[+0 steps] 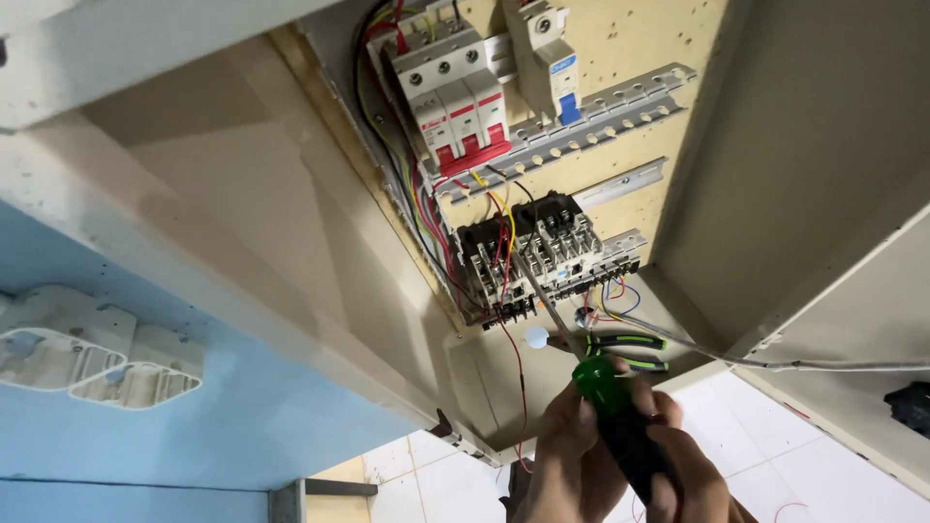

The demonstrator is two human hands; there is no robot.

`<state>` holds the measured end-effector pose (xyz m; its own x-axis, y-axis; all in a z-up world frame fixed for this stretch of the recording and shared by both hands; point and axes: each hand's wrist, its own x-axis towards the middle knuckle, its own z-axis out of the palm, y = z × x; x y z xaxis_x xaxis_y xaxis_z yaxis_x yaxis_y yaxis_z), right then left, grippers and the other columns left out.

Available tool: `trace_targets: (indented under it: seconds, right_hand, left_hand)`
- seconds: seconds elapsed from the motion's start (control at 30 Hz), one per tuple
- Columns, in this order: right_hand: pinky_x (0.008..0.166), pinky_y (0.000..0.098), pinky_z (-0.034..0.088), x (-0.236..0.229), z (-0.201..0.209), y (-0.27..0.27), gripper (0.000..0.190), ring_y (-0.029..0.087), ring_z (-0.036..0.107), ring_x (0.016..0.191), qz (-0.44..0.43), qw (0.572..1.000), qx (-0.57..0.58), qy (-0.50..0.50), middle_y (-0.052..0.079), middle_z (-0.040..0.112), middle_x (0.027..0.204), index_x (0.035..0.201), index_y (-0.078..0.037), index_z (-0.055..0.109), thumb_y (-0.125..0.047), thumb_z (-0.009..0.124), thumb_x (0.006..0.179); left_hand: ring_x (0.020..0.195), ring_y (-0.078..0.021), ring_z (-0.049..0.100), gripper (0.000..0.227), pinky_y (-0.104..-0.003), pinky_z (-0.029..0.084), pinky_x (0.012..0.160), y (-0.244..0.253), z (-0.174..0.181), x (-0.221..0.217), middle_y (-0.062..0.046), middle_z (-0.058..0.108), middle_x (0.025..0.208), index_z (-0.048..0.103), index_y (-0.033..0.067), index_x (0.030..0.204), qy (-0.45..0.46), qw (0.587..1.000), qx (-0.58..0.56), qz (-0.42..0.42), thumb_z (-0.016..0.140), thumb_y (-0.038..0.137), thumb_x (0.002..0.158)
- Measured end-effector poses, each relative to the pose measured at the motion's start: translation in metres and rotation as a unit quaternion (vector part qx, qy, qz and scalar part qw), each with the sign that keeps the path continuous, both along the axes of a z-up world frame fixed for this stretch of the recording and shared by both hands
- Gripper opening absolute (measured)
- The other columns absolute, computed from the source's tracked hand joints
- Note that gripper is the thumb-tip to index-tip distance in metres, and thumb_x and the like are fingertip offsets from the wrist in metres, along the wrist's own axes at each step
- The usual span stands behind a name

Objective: Wiring an electrical control panel by connecting wires to terminal blocks using a screwdriver and pliers.

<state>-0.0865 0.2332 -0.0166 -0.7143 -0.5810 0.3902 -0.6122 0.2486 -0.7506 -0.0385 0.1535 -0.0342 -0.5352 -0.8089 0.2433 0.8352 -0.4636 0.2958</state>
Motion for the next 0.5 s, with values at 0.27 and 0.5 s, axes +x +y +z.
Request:
trace_targets:
  seconds: [0.27,0.5]
  right_hand:
    - [0.098,0.0343,0.051,0.006,-0.033,0.004,0.038,0.026,0.065,0.108,0.049,0.997,-0.038,0.036,0.016,0.065,0.118,0.12,-0.013,0.076,-0.003,0.072,0.084]
    - [0.105,0.039,0.051,-0.019,-0.064,-0.008,0.083,0.029,0.067,0.125,0.068,0.958,-0.034,-0.276,0.02,0.073,0.125,0.131,0.005,0.065,-0.011,0.089,0.054]
  left_hand:
    - [0.096,-0.0237,0.068,0.055,-0.038,0.054,0.095,-0.001,0.015,-0.003,-0.009,0.065,0.101,0.058,0.0013,0.115,-0.096,0.993,-0.013,0.066,0.073,0.047,0.088]
    - [0.12,-0.035,0.061,0.063,-0.051,0.052,0.107,-0.017,0.013,0.009,-0.029,0.052,0.151,0.043,0.0075,0.156,0.017,0.996,0.049,-0.069,0.055,0.033,0.101]
